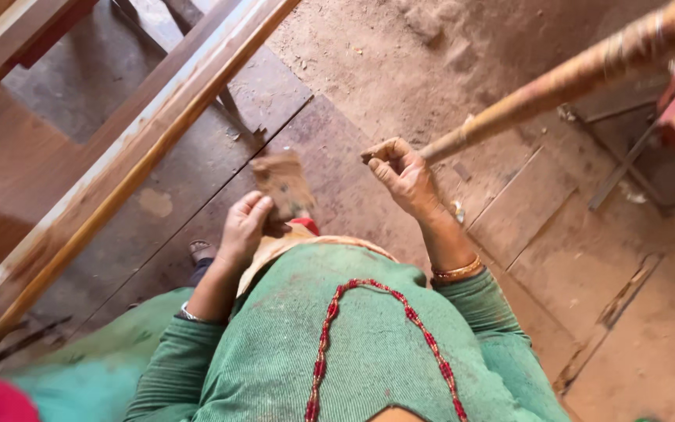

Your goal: The person applies a brown paste to the joints and edges of a wooden frame using a small wooden spatula. They smooth the paste into the seams and then use a cloth to wipe the surface, working on multiple frames in a workshop.

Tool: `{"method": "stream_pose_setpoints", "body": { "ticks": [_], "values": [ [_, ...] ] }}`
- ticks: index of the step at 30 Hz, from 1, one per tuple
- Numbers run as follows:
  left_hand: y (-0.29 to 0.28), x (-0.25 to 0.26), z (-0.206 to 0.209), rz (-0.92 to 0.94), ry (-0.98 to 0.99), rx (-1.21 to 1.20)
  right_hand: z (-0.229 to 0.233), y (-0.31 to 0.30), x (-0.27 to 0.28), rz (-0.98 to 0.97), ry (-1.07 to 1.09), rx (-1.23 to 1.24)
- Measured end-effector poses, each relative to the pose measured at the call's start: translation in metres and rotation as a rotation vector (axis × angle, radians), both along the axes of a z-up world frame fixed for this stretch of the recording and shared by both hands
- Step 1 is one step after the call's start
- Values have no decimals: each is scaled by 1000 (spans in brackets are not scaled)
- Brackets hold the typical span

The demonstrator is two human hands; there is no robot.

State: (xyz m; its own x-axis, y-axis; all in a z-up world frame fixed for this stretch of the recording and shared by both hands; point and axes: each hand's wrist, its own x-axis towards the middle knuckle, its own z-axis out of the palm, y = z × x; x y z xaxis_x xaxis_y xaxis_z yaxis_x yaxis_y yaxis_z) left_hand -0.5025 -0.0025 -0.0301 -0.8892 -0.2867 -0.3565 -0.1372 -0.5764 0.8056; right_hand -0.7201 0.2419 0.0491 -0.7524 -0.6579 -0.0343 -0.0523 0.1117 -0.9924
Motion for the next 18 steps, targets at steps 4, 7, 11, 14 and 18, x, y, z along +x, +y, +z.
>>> {"method": "stream_pose_setpoints", "body": {
  "ticks": [4, 7, 11, 14, 18],
  "values": [
    [-49, -70, 12, 194, -5, -94, -6, -32, -86, 18, -138, -99],
    [-96, -115, 20, 392, -12, -94, -14, -50, -147, -11, -258, -79],
    [-138, -138, 18, 647, -58, -6, -24, -64, -204, -42, -384, 46],
    [-155, -141, 10, 785, -107, -58, -28, -82, -256, 9, -425, 124],
    [-154, -146, -6, 913, -119, -20, -30, -112, -349, 127, -325, 142]
  ]
}}
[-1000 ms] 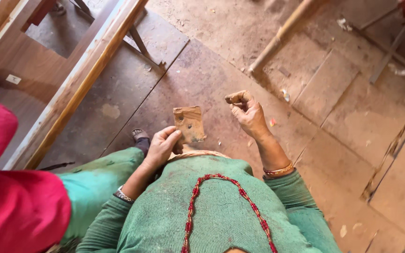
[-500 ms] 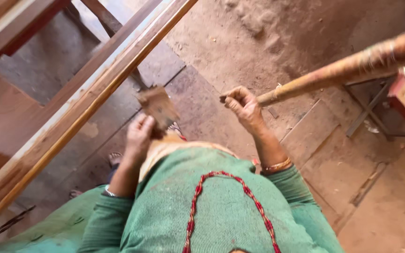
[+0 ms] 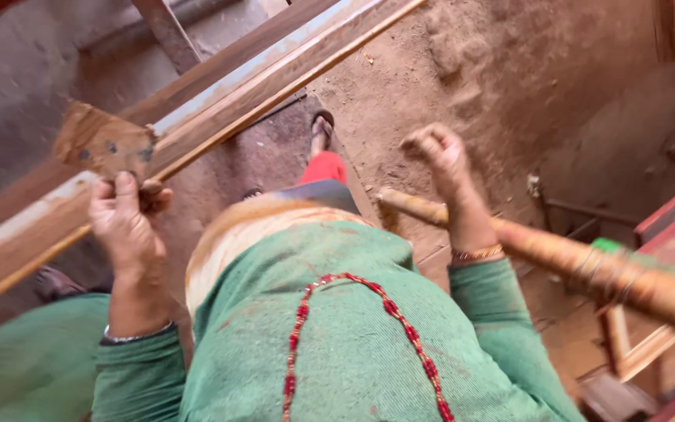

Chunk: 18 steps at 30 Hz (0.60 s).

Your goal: The person applies a brown paste to the joints and edges of a wooden frame using a small wooden spatula. They smooth the paste into the seams and then use a cloth to wipe the surface, working on multiple frames in a workshop.

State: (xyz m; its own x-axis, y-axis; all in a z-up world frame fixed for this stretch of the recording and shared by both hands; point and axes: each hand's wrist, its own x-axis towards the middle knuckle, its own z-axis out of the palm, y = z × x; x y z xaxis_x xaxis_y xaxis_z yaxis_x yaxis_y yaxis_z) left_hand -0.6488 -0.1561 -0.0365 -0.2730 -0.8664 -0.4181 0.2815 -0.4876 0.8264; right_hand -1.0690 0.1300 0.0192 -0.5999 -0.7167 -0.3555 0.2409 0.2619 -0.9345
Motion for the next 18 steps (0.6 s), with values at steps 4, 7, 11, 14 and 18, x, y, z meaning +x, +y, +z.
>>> {"method": "stream_pose_setpoints", "body": {
  "ticks": [4, 7, 11, 14, 18],
  "values": [
    [29, -36, -9, 105, 4, 6, -8, -57, -114, 134, 245, 140],
    [42, -96, 4, 262, -113, 106, -10, -126, -182, 459, 690, 167],
    [52, -160, 25, 190, -87, 134, -32, -201, -216, 860, 1111, 169],
    [55, -191, 32, 161, -92, 160, -39, -238, -219, 1190, 1291, 219],
    [49, -213, 36, 81, -78, 142, -4, -282, -205, 1167, 1163, 100]
  ]
}}
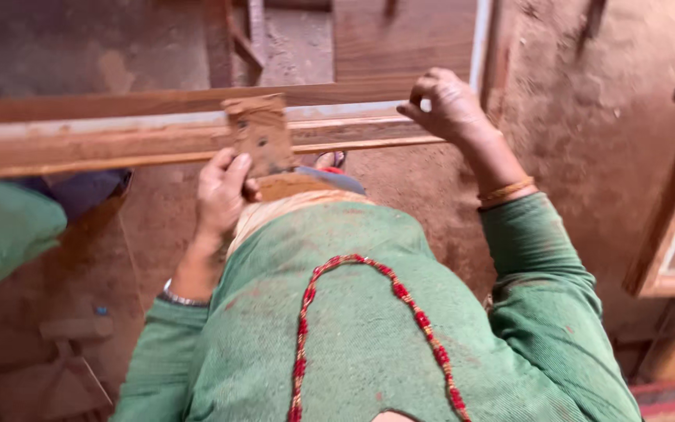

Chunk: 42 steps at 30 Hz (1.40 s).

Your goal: The person applies a brown paste to the joints and edges of a wooden frame using a small wooden spatula. They smooth the paste into the seams and then use a cloth to wipe the surface, working on multiple frames in a workshop.

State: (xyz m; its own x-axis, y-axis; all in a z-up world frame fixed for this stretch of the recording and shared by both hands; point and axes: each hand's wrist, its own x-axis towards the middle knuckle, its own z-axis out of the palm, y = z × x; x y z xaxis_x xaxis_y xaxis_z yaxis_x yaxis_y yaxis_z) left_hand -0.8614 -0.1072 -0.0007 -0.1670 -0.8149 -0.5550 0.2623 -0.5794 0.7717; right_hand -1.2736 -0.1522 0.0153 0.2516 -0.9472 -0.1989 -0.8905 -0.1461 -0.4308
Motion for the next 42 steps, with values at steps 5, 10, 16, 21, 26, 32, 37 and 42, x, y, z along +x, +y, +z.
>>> {"method": "stream_pose_setpoints", "body": {
  "ticks": [5, 10, 16, 21, 26, 32, 37, 42],
  "values": [
    [-24, 3, 4, -148, 36, 16, 68, -43, 63, 284, -211, -253],
    [-58, 7, 3, -311, 142, -35, 96, -73, 133, 629, -15, -463],
    [-83, 26, 4, -284, 270, 25, 87, -87, 163, 679, 119, -484],
    [-100, 33, 4, -329, 217, 20, 75, -94, 164, 644, 117, -540],
    [-100, 22, 6, -252, 198, 43, 62, -112, 159, 642, 51, -532],
    [-91, -11, 3, -37, 263, 184, 36, -122, 128, 662, -77, -615],
    [-87, -23, 3, 54, 209, 110, -5, -133, 78, 546, -73, -476],
    [-78, -18, 11, 205, 102, 99, -67, -157, -43, -450, -861, -235]
  ]
}}
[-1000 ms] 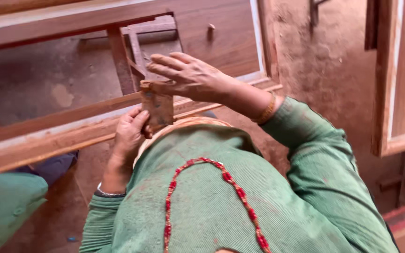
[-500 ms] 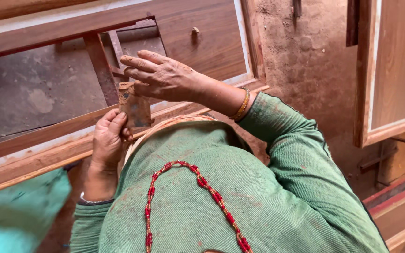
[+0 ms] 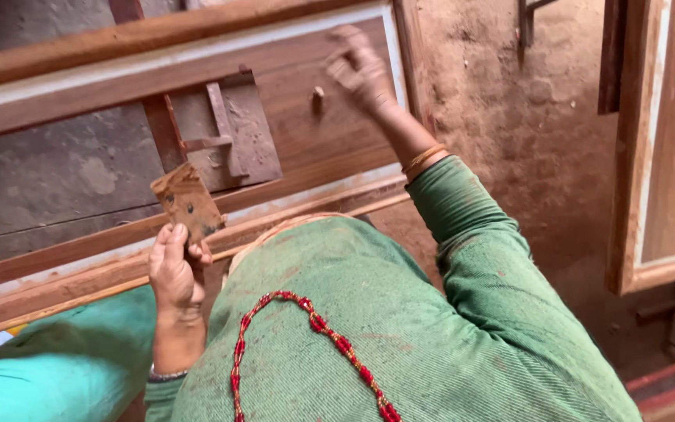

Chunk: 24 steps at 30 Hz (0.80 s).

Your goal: The person applies a brown paste to the joints and edges of a wooden frame using a small wooden spatula. They smooth the paste into the seams and then use a cloth to wipe the surface, working on multiple frames in a workshop.

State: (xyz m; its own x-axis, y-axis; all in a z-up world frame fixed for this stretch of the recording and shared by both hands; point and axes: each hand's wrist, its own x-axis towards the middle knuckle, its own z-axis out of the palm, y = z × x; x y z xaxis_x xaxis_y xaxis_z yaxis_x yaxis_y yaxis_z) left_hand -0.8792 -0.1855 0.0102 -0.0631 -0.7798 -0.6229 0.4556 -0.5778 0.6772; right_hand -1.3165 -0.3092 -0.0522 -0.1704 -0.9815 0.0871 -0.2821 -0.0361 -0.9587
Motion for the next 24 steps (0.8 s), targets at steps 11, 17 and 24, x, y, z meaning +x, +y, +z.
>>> {"method": "stream_pose_setpoints", "body": {
  "ticks": [11, 17, 24],
  "values": [
    [28, -18, 8, 94, -41, 97, -127, -51, -105, -421, -683, 324],
    [23, -21, 11, 56, -28, 116, -89, -40, -97, -409, -158, 557],
    [19, -1, 1, 86, 19, 87, -108, -74, -83, -468, 335, 593]
  ]
}}
